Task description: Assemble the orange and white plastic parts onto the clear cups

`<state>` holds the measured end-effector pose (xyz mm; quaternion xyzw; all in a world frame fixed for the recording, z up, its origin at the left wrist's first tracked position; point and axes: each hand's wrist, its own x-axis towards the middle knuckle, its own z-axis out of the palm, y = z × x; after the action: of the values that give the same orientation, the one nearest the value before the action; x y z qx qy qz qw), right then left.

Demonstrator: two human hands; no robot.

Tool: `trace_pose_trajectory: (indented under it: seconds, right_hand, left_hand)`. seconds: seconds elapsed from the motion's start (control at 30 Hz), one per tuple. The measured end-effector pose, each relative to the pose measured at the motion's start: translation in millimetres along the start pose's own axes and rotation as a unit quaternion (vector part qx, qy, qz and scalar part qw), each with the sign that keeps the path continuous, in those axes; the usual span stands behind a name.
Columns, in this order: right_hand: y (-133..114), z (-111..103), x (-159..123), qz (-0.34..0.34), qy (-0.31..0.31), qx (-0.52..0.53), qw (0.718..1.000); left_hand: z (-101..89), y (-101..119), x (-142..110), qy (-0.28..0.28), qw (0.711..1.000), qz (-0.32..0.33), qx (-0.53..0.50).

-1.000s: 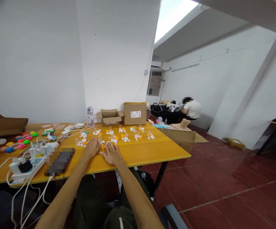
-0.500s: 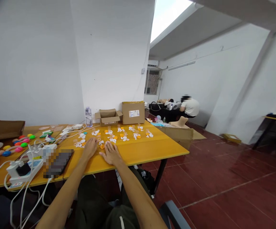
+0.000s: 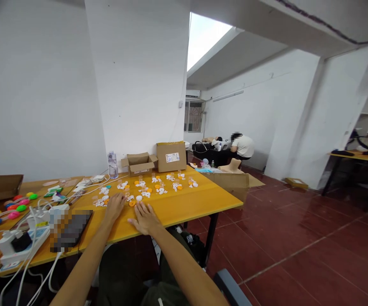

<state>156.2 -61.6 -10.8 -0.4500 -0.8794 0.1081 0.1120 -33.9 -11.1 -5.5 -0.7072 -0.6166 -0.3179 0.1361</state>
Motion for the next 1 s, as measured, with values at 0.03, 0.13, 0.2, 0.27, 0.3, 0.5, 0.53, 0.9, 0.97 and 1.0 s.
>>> trace_pose_trajectory:
  seconds: [0.03,0.13,0.2,0.27,0.3,0.5,0.53,0.9,0.97,1.0]
  right_hand:
    - [-0.5,-0.9,-0.6,-0.003,0.0,0.001,1.0]
    - [-2.1,-3.6,-1.7,-0.007,-0.004,0.006,1.0]
    - [-3.3,-5.2,-2.2,-0.001,-0.014,0.005,1.0]
    - [-4.6,-6.5,-3.1,0.007,-0.026,0.0,1.0]
    - [-5.1,-7.0,-3.5,0.009,-0.031,-0.002,0.999]
    - [-4.8,-6.5,-3.4,0.005,-0.043,-0.002,0.999]
    - [-4.4,-6.2,-2.6,0.005,-0.045,-0.001,0.999]
    - [-1.6,-8.0,8.0,0.022,-0.093,-0.017,0.995]
    - [-1.6,-8.8,11.6,0.028,-0.101,-0.019,0.994]
    - [-2.0,-9.4,13.5,0.033,-0.109,-0.02,0.993]
  left_hand:
    - [-0.4,0.1,0.2,0.002,1.0,0.001,0.002]
    - [-1.8,0.5,0.1,0.009,1.0,0.006,0.005]
    - [-2.2,0.6,-0.2,0.011,1.0,0.009,0.005]
    - [-1.8,0.3,-0.4,0.007,1.0,0.009,0.011]
    - [-1.3,0.0,-0.4,0.004,1.0,0.009,0.016]
    - [3.8,-2.9,0.6,-0.004,0.999,0.008,0.033]
    - [4.6,-3.3,0.7,-0.004,0.999,0.009,0.033]
    - [11.2,-6.0,-1.3,0.012,1.0,0.006,0.028]
    - [11.9,-6.5,-1.5,0.007,1.0,0.007,0.026]
    - [12.1,-6.6,-1.3,0.006,1.0,0.007,0.025]
